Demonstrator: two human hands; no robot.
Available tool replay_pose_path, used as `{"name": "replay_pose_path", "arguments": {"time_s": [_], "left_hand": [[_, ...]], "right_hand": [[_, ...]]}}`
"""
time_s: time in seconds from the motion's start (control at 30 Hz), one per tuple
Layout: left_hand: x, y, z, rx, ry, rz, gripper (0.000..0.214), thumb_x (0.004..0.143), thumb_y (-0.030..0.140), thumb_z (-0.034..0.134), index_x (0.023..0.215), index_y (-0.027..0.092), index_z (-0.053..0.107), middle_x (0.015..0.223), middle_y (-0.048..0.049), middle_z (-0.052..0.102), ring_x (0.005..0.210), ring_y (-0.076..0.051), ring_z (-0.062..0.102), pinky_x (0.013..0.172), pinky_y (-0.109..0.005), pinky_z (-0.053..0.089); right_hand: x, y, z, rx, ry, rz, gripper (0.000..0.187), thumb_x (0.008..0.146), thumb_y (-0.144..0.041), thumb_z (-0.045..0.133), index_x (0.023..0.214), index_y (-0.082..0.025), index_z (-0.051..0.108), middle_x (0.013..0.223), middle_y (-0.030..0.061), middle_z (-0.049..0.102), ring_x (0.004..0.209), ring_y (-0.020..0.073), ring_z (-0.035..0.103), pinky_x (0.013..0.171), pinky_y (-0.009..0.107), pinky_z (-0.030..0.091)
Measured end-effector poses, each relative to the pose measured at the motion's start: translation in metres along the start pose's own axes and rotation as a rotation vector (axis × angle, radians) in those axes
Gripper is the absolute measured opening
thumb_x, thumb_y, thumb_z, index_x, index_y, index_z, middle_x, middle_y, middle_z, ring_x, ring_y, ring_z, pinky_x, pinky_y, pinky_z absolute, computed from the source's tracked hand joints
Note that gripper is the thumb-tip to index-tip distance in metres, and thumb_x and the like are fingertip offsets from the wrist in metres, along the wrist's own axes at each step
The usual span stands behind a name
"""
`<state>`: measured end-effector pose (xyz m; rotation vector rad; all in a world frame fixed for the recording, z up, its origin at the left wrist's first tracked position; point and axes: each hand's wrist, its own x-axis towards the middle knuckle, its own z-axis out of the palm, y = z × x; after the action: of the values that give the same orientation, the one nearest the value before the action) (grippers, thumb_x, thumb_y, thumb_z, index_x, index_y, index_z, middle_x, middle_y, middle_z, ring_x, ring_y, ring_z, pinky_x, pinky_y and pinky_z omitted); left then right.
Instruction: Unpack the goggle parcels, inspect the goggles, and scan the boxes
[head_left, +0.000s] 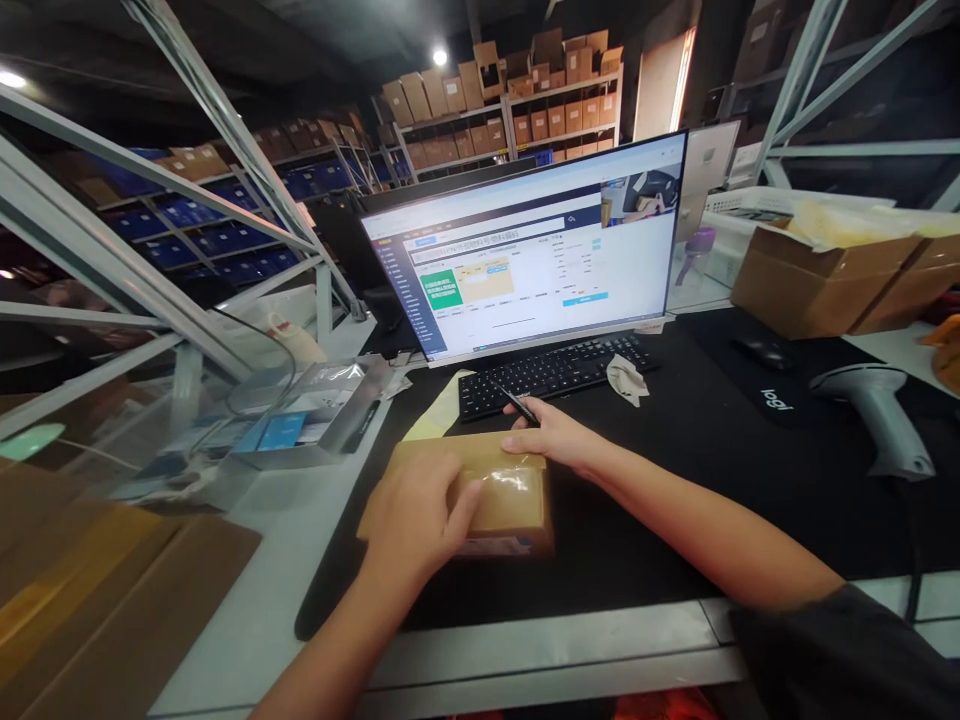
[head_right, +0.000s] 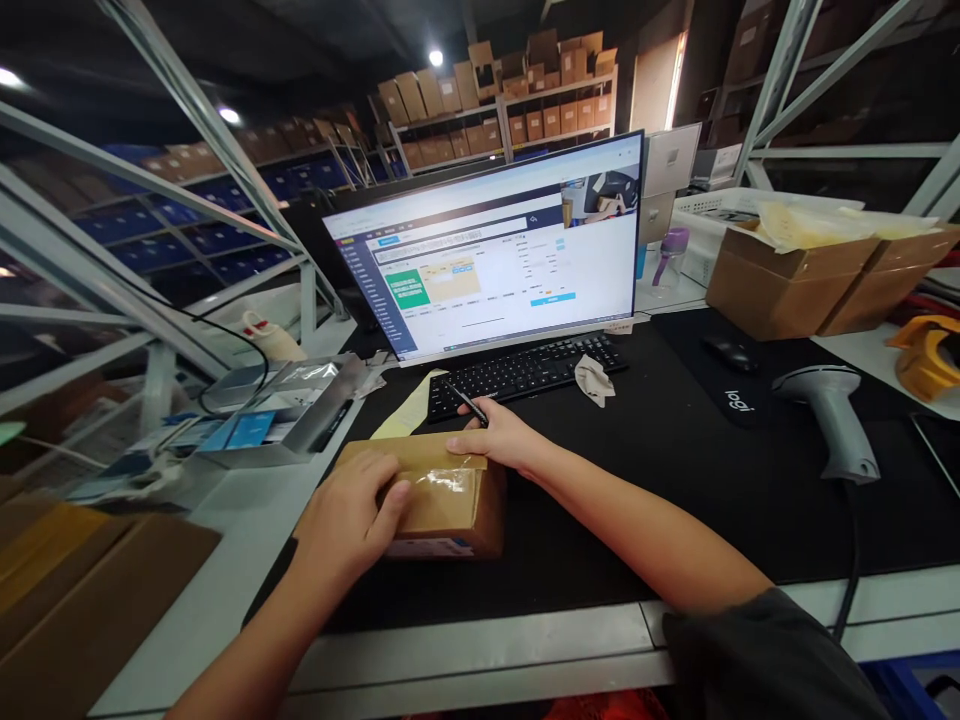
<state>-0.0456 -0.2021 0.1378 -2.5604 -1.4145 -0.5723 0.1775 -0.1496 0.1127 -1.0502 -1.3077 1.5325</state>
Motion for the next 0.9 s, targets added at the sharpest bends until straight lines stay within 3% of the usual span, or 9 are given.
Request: {"name": "replay_pose_path", "arguments": {"time_s": [0.2,0.37,0.43,0.53,0.63,0.7,0.8,0.9], "left_hand": [[-0.021,-0.006,0.010,-0.007,0.298,0.131,0.026,0.097,0.026,0.040,0.072,0.025,0.042,0.065,-0.0029,0.046,0.064,-0.022,0.043,0.061,-0.036,0.032],[-0.029,0.000,0.011,0.000,0.379,0.114,0.027,0.096,0.023,0.043,0.069,0.025,0.044,0.063,-0.0034,0.049,0.063,-0.022,0.044,0.062,-0.036,0.033],[-0.022,0.006,0.007,0.024,0.312,0.035,0.033,0.098,0.027,0.042,0.065,0.025,0.041,0.061,-0.0024,0.048,0.062,-0.021,0.045,0.062,-0.035,0.032],[-0.003,0.009,-0.002,-0.010,0.090,-0.096,0.040,0.102,0.037,0.038,0.065,0.023,0.043,0.066,-0.0033,0.055,0.066,-0.021,0.051,0.063,-0.034,0.033],[0.013,0.001,-0.009,-0.144,-0.068,-0.132,0.045,0.103,0.043,0.032,0.069,0.021,0.052,0.080,-0.0056,0.066,0.077,-0.022,0.058,0.068,-0.033,0.036],[0.018,-0.009,-0.011,-0.219,-0.116,-0.165,0.049,0.103,0.047,0.029,0.068,0.021,0.052,0.079,-0.0047,0.067,0.076,-0.021,0.059,0.067,-0.032,0.035],[0.022,-0.025,-0.011,-0.235,-0.145,-0.273,0.055,0.101,0.053,0.028,0.059,0.021,0.041,0.062,-0.0012,0.057,0.062,-0.018,0.051,0.060,-0.030,0.029],[0.026,-0.040,-0.012,-0.282,-0.140,-0.327,0.054,0.098,0.055,0.029,0.058,0.021,0.034,0.056,0.0013,0.043,0.057,-0.015,0.041,0.057,-0.029,0.025]], "right_hand": [[-0.006,0.000,0.001,-0.042,-0.020,-0.029,0.068,0.053,-0.039,0.093,0.107,-0.022,0.056,0.088,-0.0041,0.055,0.072,0.0121,0.053,0.066,0.027,0.041],[-0.012,-0.003,0.006,-0.072,-0.053,-0.027,0.069,0.055,-0.042,0.092,0.110,-0.023,0.056,0.091,-0.0038,0.054,0.070,0.0111,0.051,0.063,0.026,0.042],[-0.009,0.000,0.007,-0.082,-0.045,-0.025,0.069,0.056,-0.045,0.091,0.111,-0.023,0.056,0.090,-0.0032,0.055,0.072,0.0124,0.053,0.064,0.027,0.044],[0.001,0.004,-0.001,-0.177,0.020,-0.065,0.058,0.069,-0.056,0.081,0.111,-0.023,0.059,0.088,-0.0008,0.059,0.075,0.0153,0.056,0.068,0.028,0.045],[0.002,-0.008,-0.027,-0.334,0.056,-0.154,0.040,0.087,-0.058,0.062,0.097,-0.020,0.067,0.091,0.0037,0.066,0.079,0.0177,0.059,0.071,0.030,0.045],[-0.008,-0.025,-0.049,-0.560,0.016,-0.259,0.034,0.093,-0.051,0.057,0.093,-0.020,0.072,0.090,0.0043,0.070,0.081,0.0195,0.061,0.074,0.032,0.044],[-0.036,-0.052,-0.069,-0.918,-0.112,-0.392,0.034,0.098,-0.042,0.052,0.117,-0.023,0.073,0.092,0.0043,0.074,0.088,0.0225,0.066,0.081,0.034,0.046],[-0.064,-0.066,-0.063,-1.134,-0.180,-0.476,0.035,0.100,-0.037,0.052,0.130,-0.030,0.069,0.103,0.0047,0.075,0.091,0.0223,0.068,0.078,0.033,0.047]]}}
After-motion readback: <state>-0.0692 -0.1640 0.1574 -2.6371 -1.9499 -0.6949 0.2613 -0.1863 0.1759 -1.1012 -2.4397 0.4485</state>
